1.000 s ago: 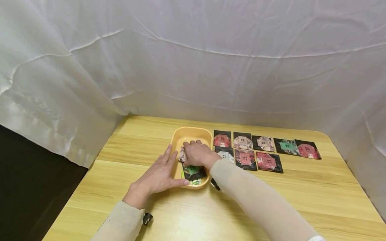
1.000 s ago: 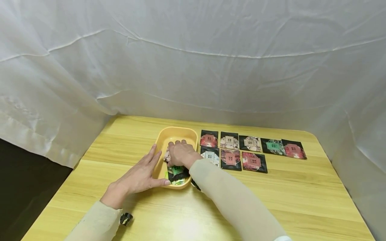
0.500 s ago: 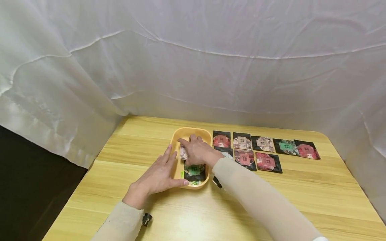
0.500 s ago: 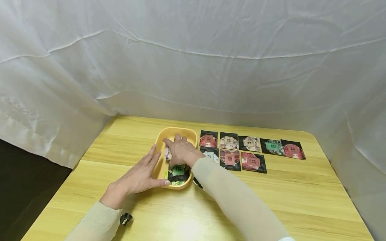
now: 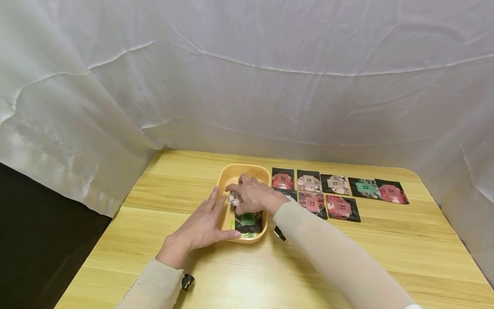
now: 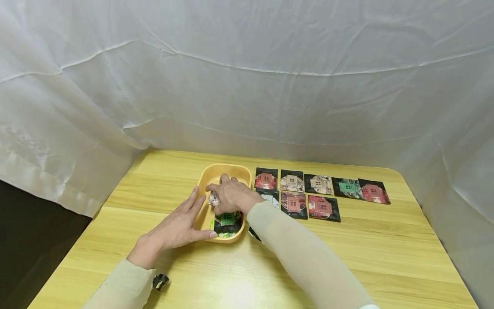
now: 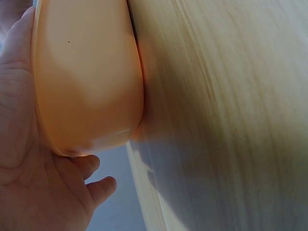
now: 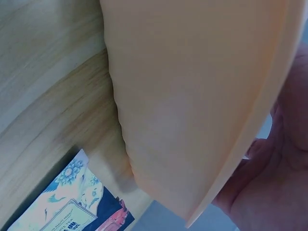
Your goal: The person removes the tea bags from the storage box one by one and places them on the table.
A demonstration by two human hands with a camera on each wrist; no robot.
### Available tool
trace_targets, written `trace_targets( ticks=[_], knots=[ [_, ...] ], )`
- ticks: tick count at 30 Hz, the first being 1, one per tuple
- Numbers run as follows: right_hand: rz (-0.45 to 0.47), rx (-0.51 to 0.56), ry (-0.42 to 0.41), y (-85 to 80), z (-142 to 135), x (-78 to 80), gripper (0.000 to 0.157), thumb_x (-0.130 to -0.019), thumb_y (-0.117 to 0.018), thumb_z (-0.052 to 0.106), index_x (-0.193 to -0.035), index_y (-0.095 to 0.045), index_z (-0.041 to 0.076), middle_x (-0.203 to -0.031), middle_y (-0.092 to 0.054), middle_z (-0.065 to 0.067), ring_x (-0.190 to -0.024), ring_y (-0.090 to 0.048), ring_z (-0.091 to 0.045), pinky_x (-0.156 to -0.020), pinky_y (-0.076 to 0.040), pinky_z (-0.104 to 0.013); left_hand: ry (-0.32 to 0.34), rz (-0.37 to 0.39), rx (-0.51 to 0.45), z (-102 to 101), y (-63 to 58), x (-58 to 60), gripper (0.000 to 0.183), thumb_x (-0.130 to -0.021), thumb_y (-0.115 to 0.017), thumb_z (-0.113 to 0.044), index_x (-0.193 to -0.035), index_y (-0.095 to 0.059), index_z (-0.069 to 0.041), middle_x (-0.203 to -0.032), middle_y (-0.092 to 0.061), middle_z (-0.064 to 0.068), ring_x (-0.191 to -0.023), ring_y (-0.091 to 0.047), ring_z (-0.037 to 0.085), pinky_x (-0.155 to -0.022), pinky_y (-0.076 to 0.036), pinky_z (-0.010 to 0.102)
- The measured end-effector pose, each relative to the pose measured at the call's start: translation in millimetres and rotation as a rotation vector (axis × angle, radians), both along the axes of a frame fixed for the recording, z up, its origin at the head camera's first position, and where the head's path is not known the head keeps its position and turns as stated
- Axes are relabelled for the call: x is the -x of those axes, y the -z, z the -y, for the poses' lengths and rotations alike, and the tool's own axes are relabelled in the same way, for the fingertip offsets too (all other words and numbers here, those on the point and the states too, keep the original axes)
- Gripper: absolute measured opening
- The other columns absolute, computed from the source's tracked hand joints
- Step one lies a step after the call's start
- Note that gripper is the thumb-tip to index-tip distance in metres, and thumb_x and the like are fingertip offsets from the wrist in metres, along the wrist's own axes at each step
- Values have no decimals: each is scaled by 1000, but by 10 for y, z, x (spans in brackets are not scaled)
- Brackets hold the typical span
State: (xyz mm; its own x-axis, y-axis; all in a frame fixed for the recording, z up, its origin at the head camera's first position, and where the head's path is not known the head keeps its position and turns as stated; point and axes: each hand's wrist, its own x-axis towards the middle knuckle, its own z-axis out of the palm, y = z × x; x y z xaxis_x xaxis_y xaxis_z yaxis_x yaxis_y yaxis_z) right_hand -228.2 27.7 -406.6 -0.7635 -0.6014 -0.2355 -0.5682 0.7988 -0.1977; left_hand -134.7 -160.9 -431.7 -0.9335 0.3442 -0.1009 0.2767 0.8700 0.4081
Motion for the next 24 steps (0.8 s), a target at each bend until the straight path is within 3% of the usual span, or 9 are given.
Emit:
trace_targets(
  ticks=[14, 24],
  knots=[
    [-58, 55, -29, -13, -34, -17, 75, -76, -75, 41, -144, -43, 38, -135, -42, -9, -103, -51, -24, -78, -53, -35, -6, 18, -1, -10, 10, 15, 118, -70, -54, -86, -158, -13, -19, -165, 14, 4, -147, -18, 44, -117, -26, 59],
    [-88, 69, -55, -303, -122, -101, 78, -76, -77, 42, -145, -41, 36, -137, -43, -8, -105, -51, -21, -74, -54, -36, -8, 14, 8, -9, -2, -4, 117, -71, -55, -85, -158, -14, -18, -165, 14, 6, -148, -17, 42, -116, -27, 59]
  ],
)
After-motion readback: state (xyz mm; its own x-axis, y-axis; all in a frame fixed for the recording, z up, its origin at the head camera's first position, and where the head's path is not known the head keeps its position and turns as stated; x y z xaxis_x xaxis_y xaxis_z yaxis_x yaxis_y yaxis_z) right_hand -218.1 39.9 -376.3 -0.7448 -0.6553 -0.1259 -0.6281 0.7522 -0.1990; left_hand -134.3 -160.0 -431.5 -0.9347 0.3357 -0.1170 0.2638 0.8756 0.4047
